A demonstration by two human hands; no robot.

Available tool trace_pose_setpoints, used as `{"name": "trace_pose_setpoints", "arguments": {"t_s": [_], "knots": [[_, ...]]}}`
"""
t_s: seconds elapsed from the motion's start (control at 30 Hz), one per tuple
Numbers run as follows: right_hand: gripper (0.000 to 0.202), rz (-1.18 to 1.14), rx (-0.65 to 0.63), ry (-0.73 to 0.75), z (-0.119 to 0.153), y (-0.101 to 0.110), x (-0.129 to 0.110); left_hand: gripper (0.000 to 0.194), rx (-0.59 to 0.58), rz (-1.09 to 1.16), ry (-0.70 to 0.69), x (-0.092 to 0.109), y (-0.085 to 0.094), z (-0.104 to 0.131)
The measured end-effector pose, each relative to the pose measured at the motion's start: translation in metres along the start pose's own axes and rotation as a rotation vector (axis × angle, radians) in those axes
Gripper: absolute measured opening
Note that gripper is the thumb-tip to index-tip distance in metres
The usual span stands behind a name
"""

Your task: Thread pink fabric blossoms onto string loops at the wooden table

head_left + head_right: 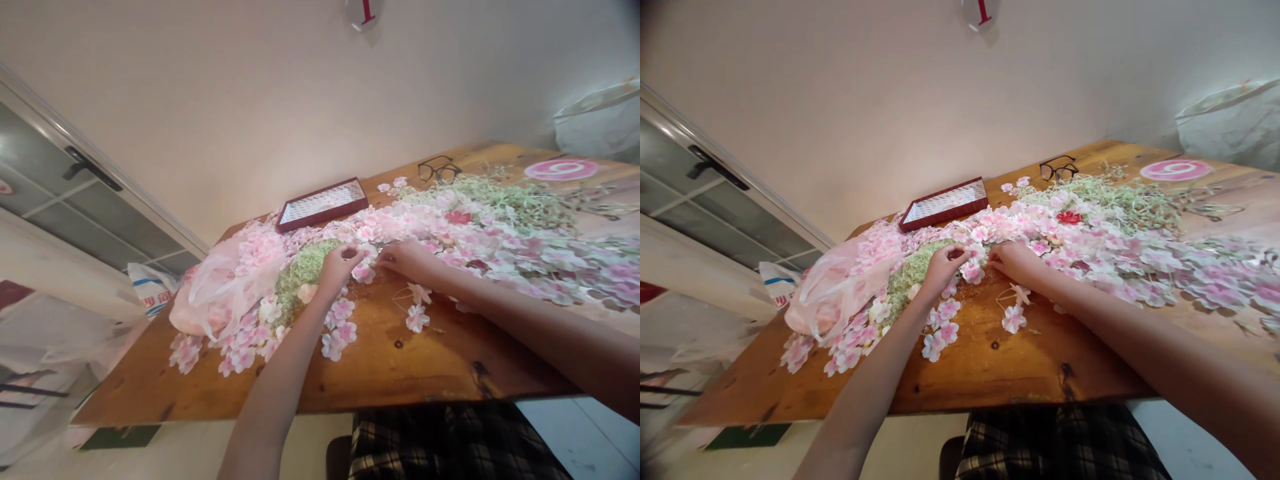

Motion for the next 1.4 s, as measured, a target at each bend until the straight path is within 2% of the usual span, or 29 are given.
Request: {"name": "trace_pose_setpoints", "arguments": {"t_s": [0.13,0.23,0.4,0.57,1.07,1.27,1.4], "knots": [[0.010,-0.396,0.142,-0.112,0.004,0.014,-0.007,0.025,0.020,0.023,0.039,-0.002,0.000,-0.001],[0.012,-0.601,0.183,-0.121,0.007,0.018,-0.019,0.023,-0.010,0.097,0.048,0.001,-0.003,0.000],[0.012,-0.468,0.308,-0.020,0.011,0.021,-0.030,0.023,-0.074,0.243,0.013,0.010,-0.008,0.003],[0.012,-0.347,0.371,0.023,0.012,0.022,-0.032,0.024,-0.106,0.324,0.000,0.013,-0.009,0.006],[0.013,-0.248,0.377,0.038,0.014,0.022,-0.032,0.024,-0.102,0.378,0.018,0.020,-0.008,0.009],[0.012,-0.279,0.385,0.007,0.015,0.023,-0.034,0.024,-0.115,0.370,-0.001,0.022,-0.008,0.009],[0.015,-0.577,0.280,-0.144,0.012,0.020,-0.028,0.025,-0.133,0.440,0.032,0.023,-0.008,0.009]]}}
Point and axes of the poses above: each hand's wrist, its own z-axis away from the middle knuckle, its own y-axis out of the back of the hand, x = y × z, the point moved 4 cm from there along -z, towards the middle knuckle, and after that the axes turned 15 degrees about -z, right-handed, at the moved point
